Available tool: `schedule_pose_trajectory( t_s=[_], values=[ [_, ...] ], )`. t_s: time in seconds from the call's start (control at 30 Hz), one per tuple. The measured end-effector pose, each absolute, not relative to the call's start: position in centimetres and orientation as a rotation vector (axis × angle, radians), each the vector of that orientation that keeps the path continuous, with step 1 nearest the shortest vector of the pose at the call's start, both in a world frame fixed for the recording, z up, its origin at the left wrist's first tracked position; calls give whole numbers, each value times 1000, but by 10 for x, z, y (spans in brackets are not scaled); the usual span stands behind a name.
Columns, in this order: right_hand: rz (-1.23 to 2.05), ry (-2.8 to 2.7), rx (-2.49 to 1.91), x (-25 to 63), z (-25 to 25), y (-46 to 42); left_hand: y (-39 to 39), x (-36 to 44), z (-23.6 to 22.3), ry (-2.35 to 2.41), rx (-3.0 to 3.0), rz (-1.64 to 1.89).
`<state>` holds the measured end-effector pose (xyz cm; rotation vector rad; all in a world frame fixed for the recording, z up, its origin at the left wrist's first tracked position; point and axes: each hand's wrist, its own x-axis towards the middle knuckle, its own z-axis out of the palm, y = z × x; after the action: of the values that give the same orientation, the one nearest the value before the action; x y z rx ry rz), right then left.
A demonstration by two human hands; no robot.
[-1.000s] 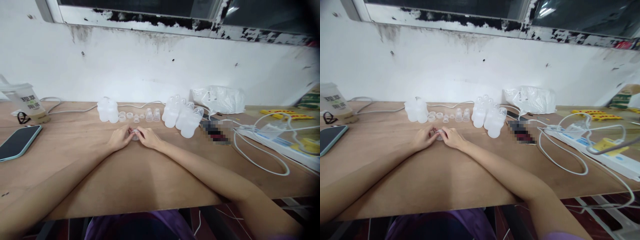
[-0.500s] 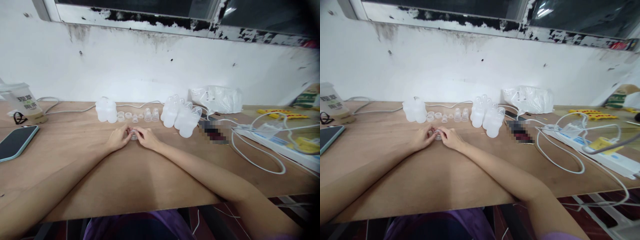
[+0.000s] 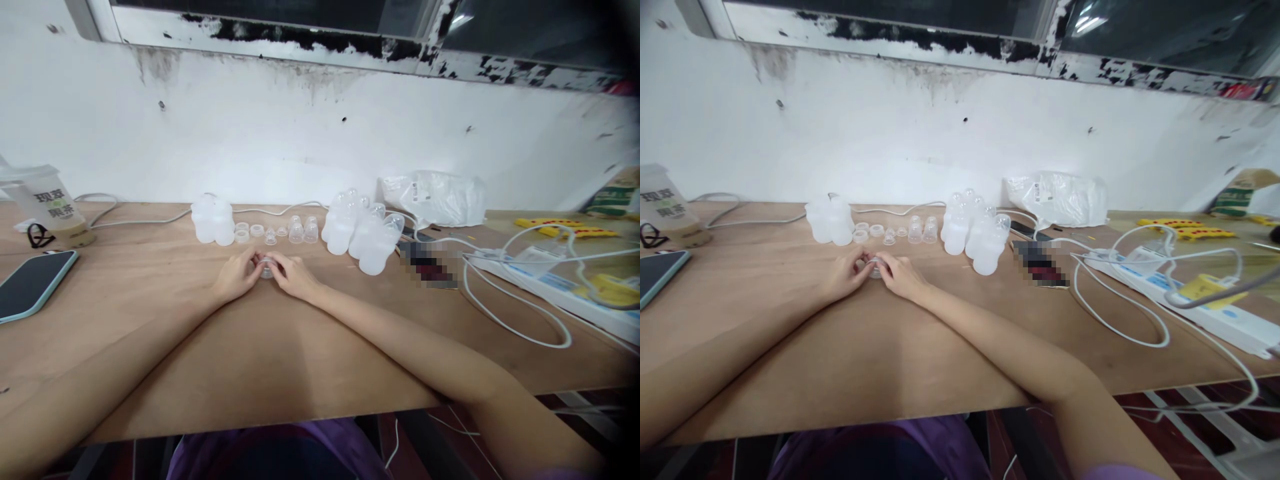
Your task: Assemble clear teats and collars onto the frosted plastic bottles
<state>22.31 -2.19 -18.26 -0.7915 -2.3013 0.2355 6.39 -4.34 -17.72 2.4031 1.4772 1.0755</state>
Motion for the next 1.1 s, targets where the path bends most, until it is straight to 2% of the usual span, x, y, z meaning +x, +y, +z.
schedule_pose_trajectory(
  t_s=[0.13,0.27,0.37,0.43,0.5,0.6,0.77,0.9,1.1],
  values=[
    [253,-2317,-795,223,-182,-22,-47,65,-177,1594,2440,955],
    [406,-2198,-830,227,-181,-21,-46,60,-178,1521,2456,999],
    [737,-2053,-853,233,-182,-16,-29,45,-173,1650,2371,1298],
    [1002,-1929,-846,237,-184,-12,-10,31,-164,1894,2259,1601],
    [1202,-1792,-809,240,-185,-10,12,18,-151,2132,2194,1705],
    [1336,-1675,-756,243,-184,-11,39,7,-136,2360,2091,1549],
    [1346,-1674,-749,244,-181,-14,47,7,-136,2495,2050,1227],
    [1424,-1587,-735,245,-183,-11,38,9,-140,2483,2101,1204],
    [1526,-1466,-684,246,-184,-9,15,8,-134,2224,2165,1282]
  ],
)
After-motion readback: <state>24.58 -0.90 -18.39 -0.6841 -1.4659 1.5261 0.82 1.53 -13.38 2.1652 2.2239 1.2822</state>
